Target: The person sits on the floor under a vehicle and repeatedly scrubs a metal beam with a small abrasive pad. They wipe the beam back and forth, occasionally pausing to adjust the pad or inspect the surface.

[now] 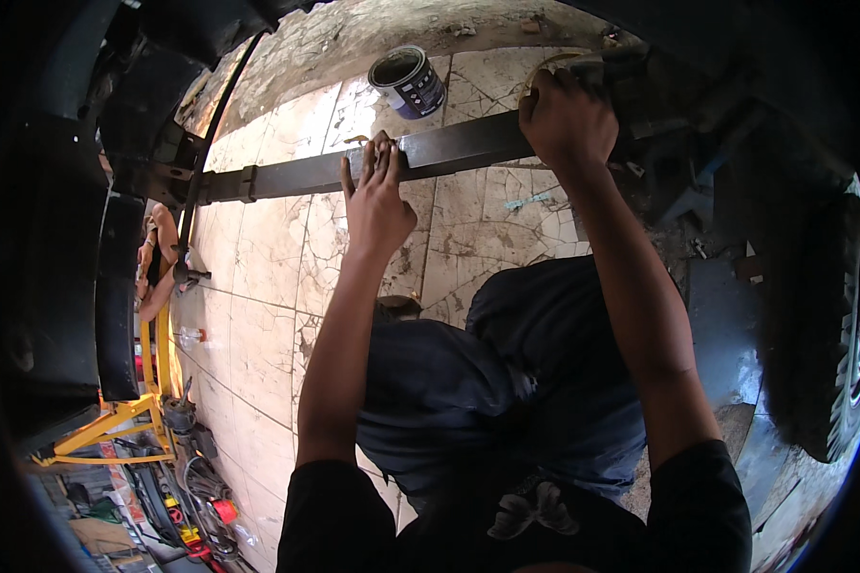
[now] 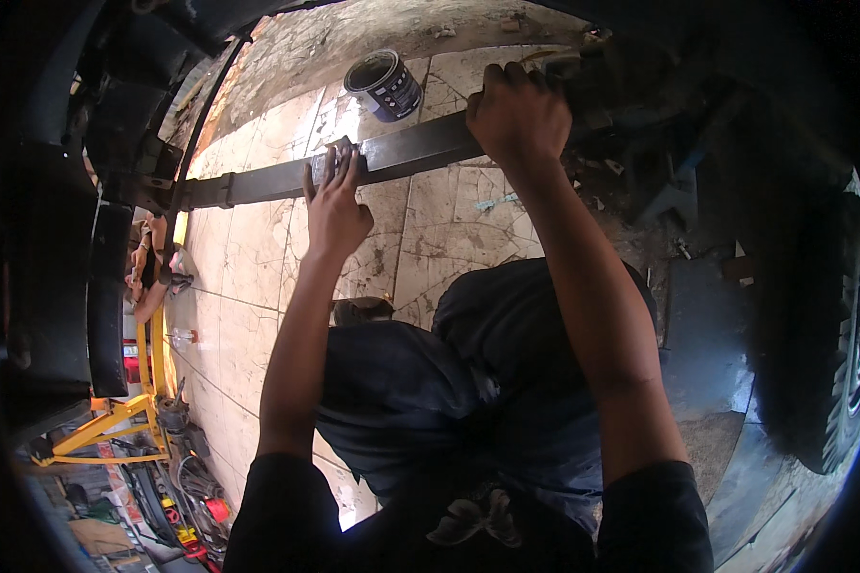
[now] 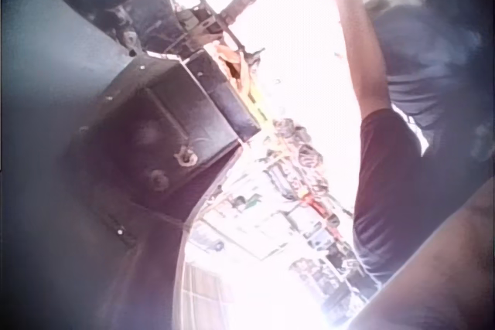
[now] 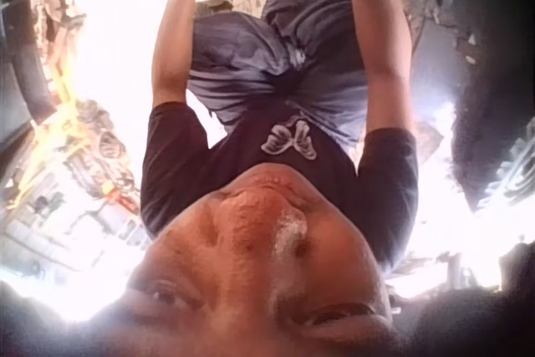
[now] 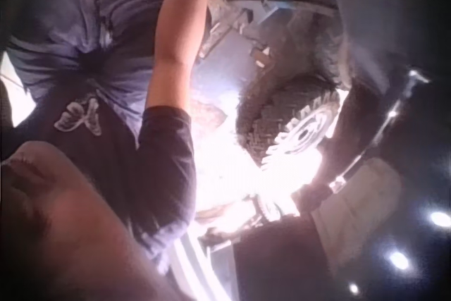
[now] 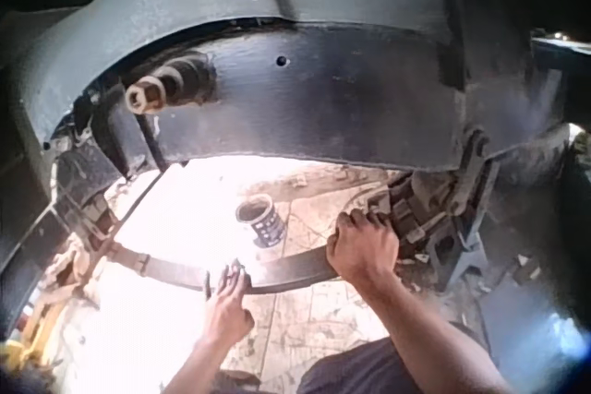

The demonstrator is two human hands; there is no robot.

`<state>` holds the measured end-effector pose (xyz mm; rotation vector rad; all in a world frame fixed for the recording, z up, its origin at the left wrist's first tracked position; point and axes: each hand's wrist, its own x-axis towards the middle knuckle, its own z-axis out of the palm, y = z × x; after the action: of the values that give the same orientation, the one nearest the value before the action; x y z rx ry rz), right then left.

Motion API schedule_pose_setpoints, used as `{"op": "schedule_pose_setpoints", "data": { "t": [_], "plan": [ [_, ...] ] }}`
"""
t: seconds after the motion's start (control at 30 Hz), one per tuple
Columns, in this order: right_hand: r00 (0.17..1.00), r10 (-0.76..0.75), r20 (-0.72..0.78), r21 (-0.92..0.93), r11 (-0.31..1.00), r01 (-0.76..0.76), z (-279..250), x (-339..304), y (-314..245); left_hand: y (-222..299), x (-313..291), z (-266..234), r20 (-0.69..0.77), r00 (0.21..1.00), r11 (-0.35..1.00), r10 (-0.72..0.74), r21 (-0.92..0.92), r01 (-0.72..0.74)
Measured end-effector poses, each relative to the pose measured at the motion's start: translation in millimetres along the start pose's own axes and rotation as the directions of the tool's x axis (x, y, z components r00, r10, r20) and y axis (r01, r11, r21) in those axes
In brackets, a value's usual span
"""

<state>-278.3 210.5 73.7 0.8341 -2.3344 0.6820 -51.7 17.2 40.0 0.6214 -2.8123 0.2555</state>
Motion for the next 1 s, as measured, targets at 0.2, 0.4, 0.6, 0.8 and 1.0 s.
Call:
{"op": "schedule_pose_setpoints", "data": {
  "t": [0.2, 0.4, 0.6, 0.8, 1.0],
  "plan": [
    [0.999, -0.006, 0.047, -0.002, 1.000, 0.006, 4, -6, -8, -11, 27, 4, 0.031, 0.996, 0.992, -0.087, 0.097, 0.084],
    [0.999, 0.008, 0.053, 0.008, 1.000, -0.009, -3, -3, 0, 6, 12, 4, 0.041, 0.997, 0.997, -0.067, 0.037, 0.065],
    [0.993, 0.048, 0.110, -0.032, 0.998, -0.045, -4, -2, -11, -12, 20, 3, -0.043, 0.997, 0.995, -0.060, 0.073, 0.063],
    [0.991, 0.034, 0.131, 0.006, 0.999, -0.035, -10, 0, -5, 6, 1, 14, -0.095, 0.995, 0.999, -0.042, 0.009, 0.043],
    [0.996, -0.093, 0.002, 0.093, 0.991, 0.092, -8, -6, -14, -16, -8, -5, -0.233, 0.972, 0.998, 0.017, -0.051, -0.030]
  ]
}}
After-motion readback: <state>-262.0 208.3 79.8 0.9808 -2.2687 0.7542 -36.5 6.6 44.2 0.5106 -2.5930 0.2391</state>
